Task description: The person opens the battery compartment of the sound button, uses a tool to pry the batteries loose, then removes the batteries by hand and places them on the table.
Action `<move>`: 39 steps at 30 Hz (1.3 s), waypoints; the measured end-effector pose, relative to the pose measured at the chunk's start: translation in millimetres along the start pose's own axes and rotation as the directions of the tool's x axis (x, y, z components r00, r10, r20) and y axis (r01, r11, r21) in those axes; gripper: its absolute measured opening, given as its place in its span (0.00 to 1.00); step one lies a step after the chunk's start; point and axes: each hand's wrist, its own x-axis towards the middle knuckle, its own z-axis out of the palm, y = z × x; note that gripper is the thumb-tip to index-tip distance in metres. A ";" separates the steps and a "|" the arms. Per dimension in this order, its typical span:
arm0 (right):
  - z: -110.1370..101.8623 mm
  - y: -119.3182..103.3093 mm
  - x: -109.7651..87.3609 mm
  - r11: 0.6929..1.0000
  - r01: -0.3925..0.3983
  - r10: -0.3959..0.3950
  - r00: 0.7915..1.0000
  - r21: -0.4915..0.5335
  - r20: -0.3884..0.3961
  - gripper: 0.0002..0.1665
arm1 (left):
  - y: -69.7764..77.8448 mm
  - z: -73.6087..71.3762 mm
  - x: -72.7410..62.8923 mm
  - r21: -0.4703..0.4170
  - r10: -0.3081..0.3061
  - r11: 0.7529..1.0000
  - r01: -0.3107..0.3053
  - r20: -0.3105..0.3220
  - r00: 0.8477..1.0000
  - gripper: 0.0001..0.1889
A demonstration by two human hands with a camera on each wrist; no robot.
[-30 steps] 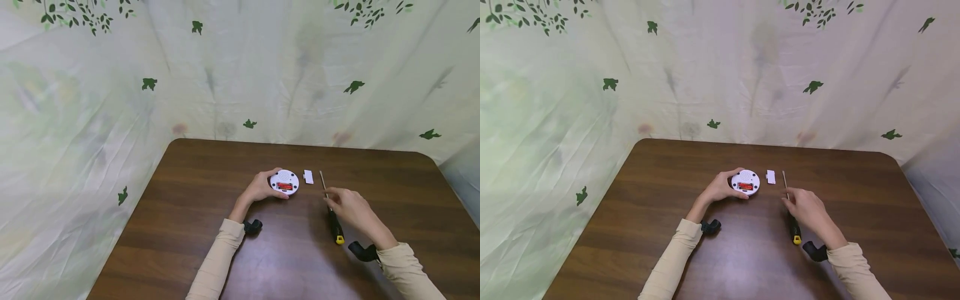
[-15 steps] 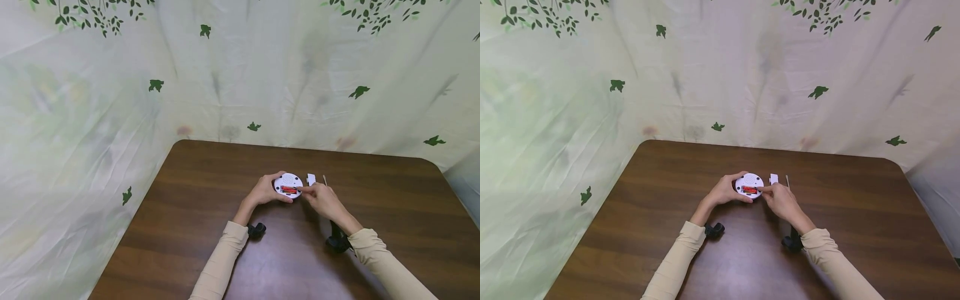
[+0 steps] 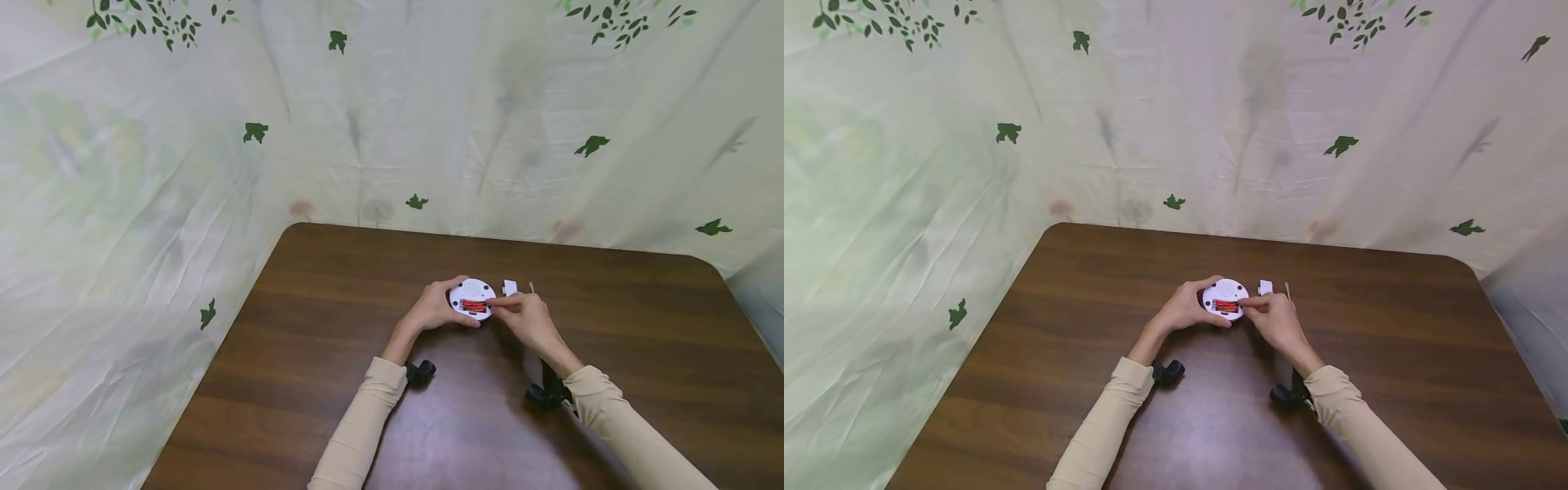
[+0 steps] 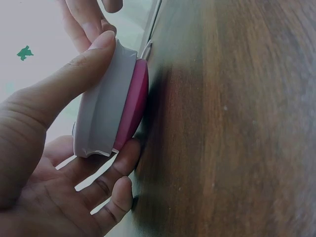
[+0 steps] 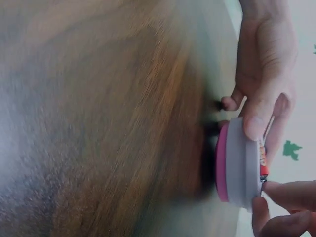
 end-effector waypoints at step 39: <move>2.5 5.1 6.3 0.998 0.047 -0.047 0.999 -0.028 0.019 0.07 | 0.1 0.2 -0.4 -0.002 0.005 1.000 -0.006 -0.010 1.000 0.46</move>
